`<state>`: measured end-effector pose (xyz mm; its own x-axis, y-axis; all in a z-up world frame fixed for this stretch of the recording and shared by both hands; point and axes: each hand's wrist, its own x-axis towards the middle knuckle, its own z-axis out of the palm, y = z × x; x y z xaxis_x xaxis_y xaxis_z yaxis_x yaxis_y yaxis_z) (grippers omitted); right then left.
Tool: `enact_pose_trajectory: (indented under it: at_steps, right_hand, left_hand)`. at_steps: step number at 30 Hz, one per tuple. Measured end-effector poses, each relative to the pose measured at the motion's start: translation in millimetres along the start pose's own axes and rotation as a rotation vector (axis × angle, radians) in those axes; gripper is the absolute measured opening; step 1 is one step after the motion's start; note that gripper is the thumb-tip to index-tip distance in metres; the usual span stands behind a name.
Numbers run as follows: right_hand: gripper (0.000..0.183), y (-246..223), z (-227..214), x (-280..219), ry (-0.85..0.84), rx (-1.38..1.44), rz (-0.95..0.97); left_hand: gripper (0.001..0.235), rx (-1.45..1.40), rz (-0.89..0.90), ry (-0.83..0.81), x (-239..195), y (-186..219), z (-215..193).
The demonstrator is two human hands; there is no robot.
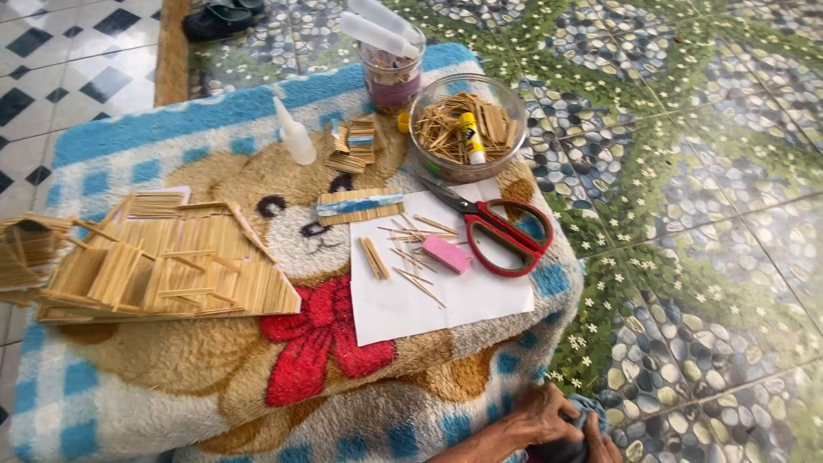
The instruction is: The person assembles a small wooden structure using thin wooden sticks and glue. They apply glue to the sticks, place them onto the model, and adjust the pieces to fit. The person also uses scissors to trim excess material from the sticks.
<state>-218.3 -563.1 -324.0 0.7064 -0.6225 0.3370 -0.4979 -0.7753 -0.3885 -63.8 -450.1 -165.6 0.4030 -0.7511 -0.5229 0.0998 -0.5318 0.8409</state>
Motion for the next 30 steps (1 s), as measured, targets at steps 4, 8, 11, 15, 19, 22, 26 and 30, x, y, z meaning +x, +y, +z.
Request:
enact_pose_trajectory:
  at_steps: [4,8,11,15,19,22,26,30]
  right_hand:
    - [0.06,-55,-71,47,-0.417,0.104,0.065]
    - [0.048,-108,-122,105,-0.681,0.743,0.982]
    - [0.06,-70,-116,127,-0.971,0.29,0.664]
    - [0.031,-145,-177,197,-0.473,0.017,0.065]
    - [0.012,-250,-207,241,-0.112,0.423,-0.467]
    - [0.015,-305,-199,261,-0.226,0.511,-0.745]
    - [0.034,-332,-172,273,-0.536,0.284,-0.773]
    - [0.053,-339,-156,280,-0.744,0.066,-0.687]
  left_hand:
    - [0.03,0.136,0.182,0.238,10,-19,15]
    - [0.02,0.156,0.105,0.358,-9,3,12]
    - [0.009,0.038,0.096,0.277,0,-1,17]
    - [0.011,-0.11,0.055,0.112,-13,12,7]
    - [0.014,-0.006,0.066,0.132,17,-13,26]
    - [0.014,-0.119,0.015,0.053,-2,9,10]
    - [0.036,-0.233,-0.002,-0.067,-8,13,1]
    - [0.052,-0.191,-0.029,-0.054,-11,13,0]
